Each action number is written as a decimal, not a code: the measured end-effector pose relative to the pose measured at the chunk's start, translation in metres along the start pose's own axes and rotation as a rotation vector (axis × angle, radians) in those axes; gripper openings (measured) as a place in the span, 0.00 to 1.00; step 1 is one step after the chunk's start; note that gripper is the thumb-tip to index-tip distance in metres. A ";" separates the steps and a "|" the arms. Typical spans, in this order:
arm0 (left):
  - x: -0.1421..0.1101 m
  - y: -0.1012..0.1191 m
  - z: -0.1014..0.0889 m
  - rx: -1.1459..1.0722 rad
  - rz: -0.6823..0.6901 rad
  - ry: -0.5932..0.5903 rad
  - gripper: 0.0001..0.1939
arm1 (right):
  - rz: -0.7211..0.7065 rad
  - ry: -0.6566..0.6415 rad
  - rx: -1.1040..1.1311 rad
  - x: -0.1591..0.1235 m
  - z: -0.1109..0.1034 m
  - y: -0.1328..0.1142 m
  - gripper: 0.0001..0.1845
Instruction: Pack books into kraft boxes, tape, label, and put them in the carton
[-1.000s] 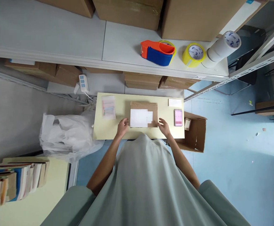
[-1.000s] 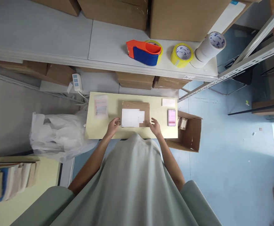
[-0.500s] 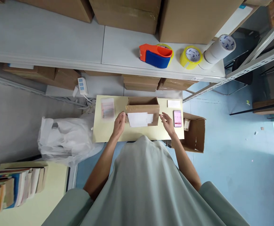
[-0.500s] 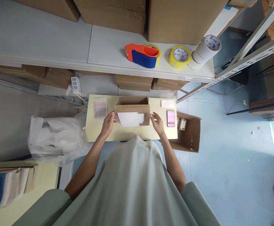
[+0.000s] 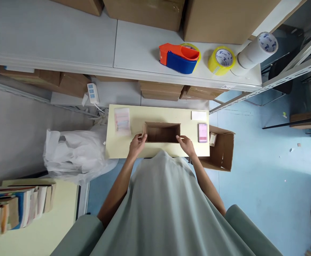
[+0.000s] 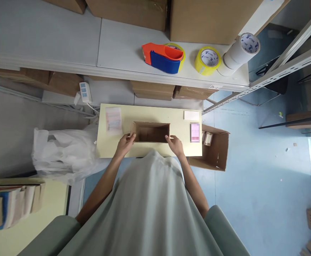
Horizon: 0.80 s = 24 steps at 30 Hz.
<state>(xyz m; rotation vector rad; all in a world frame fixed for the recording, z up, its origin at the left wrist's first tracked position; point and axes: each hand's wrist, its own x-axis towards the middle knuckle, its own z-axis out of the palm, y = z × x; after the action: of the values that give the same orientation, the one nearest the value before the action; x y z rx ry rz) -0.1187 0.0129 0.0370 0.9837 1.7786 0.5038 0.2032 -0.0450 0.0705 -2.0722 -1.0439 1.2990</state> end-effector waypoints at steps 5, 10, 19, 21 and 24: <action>0.010 -0.018 -0.009 -0.336 -0.027 -0.017 0.31 | -0.002 0.009 0.273 0.008 -0.006 0.025 0.41; 0.015 -0.026 -0.006 -0.382 -0.129 -0.036 0.32 | 0.072 -0.012 0.348 0.017 0.001 0.042 0.43; 0.026 -0.026 -0.018 -0.357 -0.023 -0.048 0.32 | 0.017 0.119 0.252 0.011 -0.003 0.029 0.40; 0.040 -0.026 -0.031 -0.331 -0.005 0.012 0.30 | -0.038 0.199 0.200 0.007 -0.009 0.021 0.39; 0.072 -0.024 -0.056 -0.181 -0.014 0.149 0.23 | -0.099 0.302 0.162 -0.003 -0.016 0.005 0.38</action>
<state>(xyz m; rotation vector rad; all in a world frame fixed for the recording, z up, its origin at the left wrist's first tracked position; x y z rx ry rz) -0.1908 0.0627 0.0017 0.8256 1.8336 0.7316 0.2185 -0.0500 0.0754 -1.9894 -0.8649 0.9520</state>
